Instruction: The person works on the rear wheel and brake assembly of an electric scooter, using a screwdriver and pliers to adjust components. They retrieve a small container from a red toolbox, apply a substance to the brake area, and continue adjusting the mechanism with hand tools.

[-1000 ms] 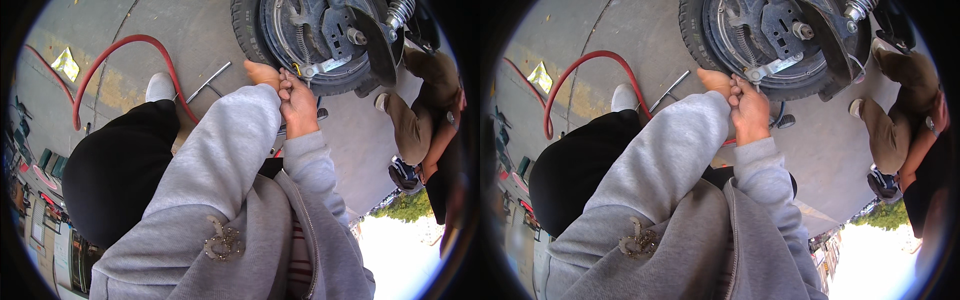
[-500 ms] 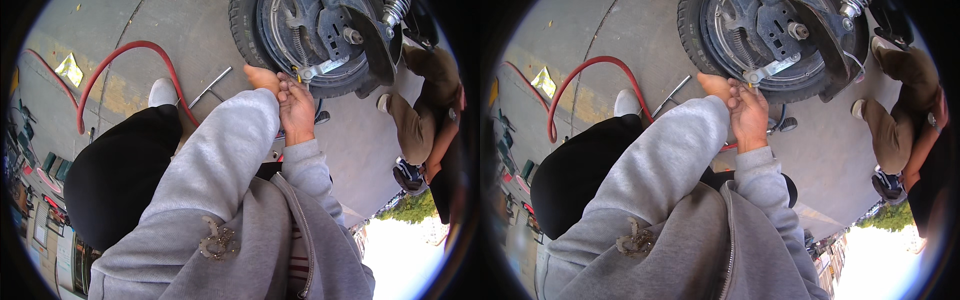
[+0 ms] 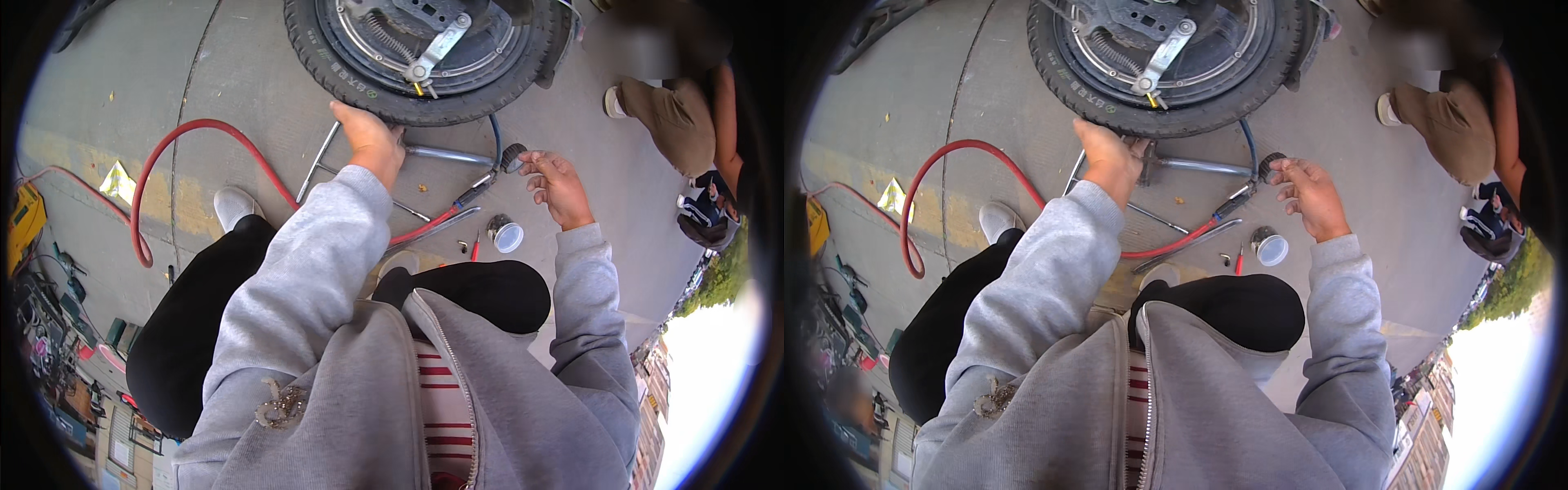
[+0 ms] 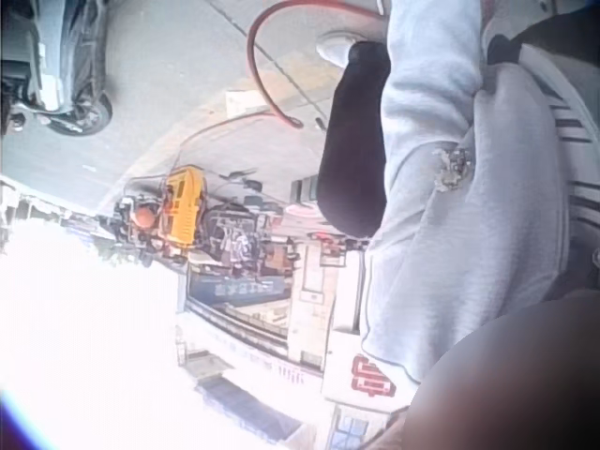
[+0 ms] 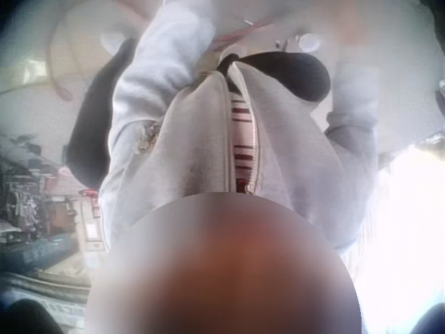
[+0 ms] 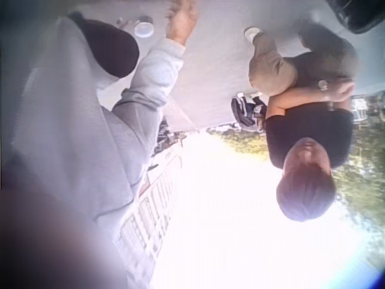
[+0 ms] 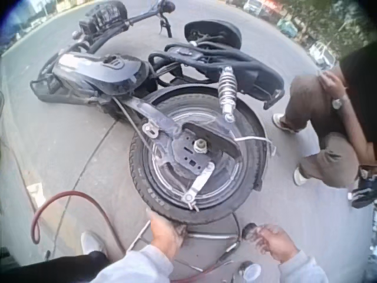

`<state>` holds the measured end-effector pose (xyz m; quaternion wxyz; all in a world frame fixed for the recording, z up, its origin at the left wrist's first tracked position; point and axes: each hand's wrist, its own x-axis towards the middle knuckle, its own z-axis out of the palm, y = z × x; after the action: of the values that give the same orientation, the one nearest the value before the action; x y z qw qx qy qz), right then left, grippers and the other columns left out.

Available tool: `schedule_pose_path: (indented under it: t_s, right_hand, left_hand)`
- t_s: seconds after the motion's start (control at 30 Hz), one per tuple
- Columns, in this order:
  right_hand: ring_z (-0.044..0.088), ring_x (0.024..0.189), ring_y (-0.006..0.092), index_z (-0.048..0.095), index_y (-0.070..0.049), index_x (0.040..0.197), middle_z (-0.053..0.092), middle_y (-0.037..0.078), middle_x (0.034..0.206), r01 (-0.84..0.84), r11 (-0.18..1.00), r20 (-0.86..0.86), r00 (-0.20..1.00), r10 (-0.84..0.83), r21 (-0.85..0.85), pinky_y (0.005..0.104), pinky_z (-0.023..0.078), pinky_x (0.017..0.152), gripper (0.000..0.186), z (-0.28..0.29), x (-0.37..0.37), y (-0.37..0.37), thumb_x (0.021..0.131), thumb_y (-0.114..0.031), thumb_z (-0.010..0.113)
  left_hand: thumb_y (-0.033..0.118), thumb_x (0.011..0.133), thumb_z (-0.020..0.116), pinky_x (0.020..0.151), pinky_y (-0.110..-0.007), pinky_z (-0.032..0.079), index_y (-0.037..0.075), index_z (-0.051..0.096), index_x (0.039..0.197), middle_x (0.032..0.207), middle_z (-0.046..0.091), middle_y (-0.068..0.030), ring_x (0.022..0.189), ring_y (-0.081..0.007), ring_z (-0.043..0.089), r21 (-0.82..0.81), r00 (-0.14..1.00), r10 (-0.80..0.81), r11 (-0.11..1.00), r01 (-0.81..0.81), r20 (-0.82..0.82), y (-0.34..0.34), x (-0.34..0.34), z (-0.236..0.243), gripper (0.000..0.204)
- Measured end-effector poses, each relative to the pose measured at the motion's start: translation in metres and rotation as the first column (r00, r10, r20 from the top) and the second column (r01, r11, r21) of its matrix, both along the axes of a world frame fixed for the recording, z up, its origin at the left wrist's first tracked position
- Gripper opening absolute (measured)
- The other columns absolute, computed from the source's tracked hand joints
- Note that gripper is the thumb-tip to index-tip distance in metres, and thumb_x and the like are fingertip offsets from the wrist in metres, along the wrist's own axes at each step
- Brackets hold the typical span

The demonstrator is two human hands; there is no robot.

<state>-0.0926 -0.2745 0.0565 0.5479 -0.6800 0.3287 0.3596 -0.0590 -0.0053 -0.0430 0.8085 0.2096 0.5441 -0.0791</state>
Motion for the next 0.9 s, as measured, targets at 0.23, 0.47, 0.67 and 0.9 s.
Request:
schedule_pose_path:
  t_s: [0.23, 0.47, 0.67, 0.9]
  right_hand:
    - [0.065, 0.076, 0.0182, 0.059, 0.000, 0.111, 0.065, 0.011, 0.092, -0.104, 0.993, -0.423, 0.903, 0.072, -0.053, 0.0334, 0.049, 0.057, 0.038, -0.083, -0.194, -0.040, 0.095, -0.035, 0.057]
    - [0.054, 0.107, 0.0449, 0.051, 0.007, 0.109, 0.055, 0.027, 0.117, -0.032, 0.610, -0.036, 0.999, 0.006, -0.792, 0.0437, 0.048, 0.089, 0.042, -0.171, -0.345, 0.044, 0.084, -0.022, 0.067]
    - [0.050, 0.113, 0.0374, 0.054, -0.005, 0.121, 0.052, 0.019, 0.118, 0.172, 0.551, 0.320, 0.929, 0.186, -0.817, 0.0460, 0.041, 0.098, 0.042, -0.166, -0.323, 0.074, 0.082, -0.015, 0.069]
    - [0.056, 0.105, 0.0282, 0.061, -0.006, 0.101, 0.058, 0.010, 0.107, -0.274, 0.587, 0.459, 0.412, 0.787, -0.761, 0.0379, 0.047, 0.087, 0.018, -0.176, -0.204, 0.106, 0.084, -0.013, 0.058]
  left_hand:
    - [0.054, 0.089, 0.064, 0.114, -0.064, 0.023, 0.009, 0.018, 0.152, 0.155, 0.026, -0.0186, 0.141, -0.0423, 0.029, 0.083, 0.897, -0.386, 0.922, 0.377, 0.215, 0.027, 0.006, 0.011, 0.090]
    - [0.046, 0.097, 0.054, 0.109, -0.065, 0.036, 0.003, 0.027, 0.147, 0.149, 0.035, -0.0224, 0.135, -0.0443, 0.038, 0.167, 0.861, -0.476, 0.877, 0.450, 0.177, 0.027, 0.010, 0.012, 0.070]
    - [0.047, 0.100, 0.047, 0.109, -0.065, 0.035, 0.004, 0.030, 0.146, 0.149, 0.036, -0.0212, 0.136, -0.0447, 0.038, 0.194, 0.800, -0.567, 0.822, 0.535, 0.198, 0.034, 0.013, 0.014, 0.065]
    - [0.064, 0.088, 0.057, 0.111, -0.062, 0.033, 0.002, 0.005, 0.152, 0.146, 0.029, -0.0320, 0.139, -0.0454, 0.030, 0.227, 0.669, -0.743, 0.651, 0.724, -0.002, 0.057, 0.012, 0.020, 0.103]
